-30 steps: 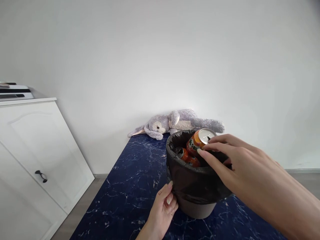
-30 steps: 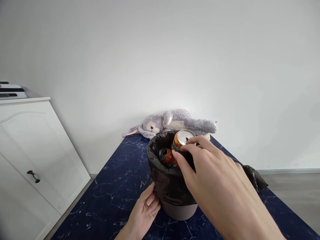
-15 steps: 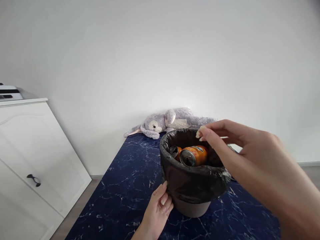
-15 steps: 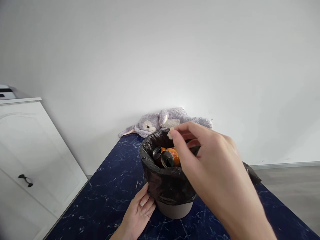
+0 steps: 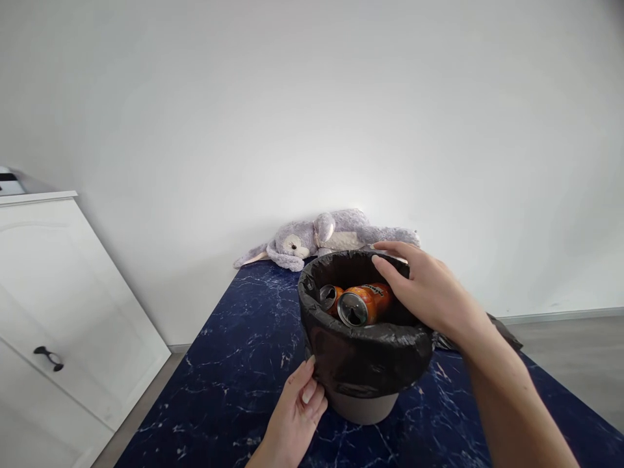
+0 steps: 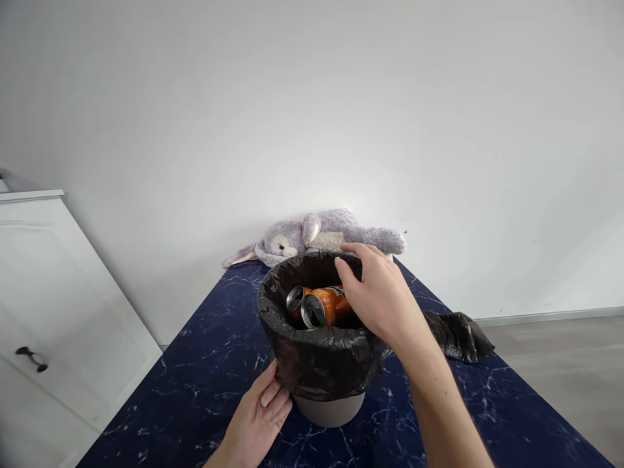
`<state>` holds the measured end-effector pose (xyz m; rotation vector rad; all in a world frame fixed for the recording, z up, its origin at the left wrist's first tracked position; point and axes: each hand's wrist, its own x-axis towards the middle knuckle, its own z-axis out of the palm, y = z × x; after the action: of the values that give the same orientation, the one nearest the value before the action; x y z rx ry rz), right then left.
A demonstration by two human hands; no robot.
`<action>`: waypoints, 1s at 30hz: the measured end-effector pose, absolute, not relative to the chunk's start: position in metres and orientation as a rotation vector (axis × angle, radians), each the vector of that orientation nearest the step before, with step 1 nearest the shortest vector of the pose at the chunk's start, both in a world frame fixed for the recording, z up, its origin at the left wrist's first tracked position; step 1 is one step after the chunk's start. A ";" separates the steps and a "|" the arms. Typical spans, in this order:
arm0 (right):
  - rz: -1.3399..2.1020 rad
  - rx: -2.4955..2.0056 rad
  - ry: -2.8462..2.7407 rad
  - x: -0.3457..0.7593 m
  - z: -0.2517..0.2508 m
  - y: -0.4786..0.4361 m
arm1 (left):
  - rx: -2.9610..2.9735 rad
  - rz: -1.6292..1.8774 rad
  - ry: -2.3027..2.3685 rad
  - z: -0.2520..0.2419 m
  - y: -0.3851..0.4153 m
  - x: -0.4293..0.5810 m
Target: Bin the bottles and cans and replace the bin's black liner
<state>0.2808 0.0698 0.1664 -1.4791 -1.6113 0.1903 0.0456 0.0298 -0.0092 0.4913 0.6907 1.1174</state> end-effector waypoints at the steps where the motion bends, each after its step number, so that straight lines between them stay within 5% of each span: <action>1: 0.170 -1.490 -1.621 0.280 0.166 0.070 | 0.499 1.115 0.690 -0.009 0.030 0.045; 30: 0.201 -1.449 -1.638 0.277 0.166 0.071 | 0.431 1.126 0.702 -0.009 0.036 0.044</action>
<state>0.2774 0.0707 0.1661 -1.4492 -1.6382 0.2014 0.0436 0.0357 -0.0092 0.4311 0.7023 1.1264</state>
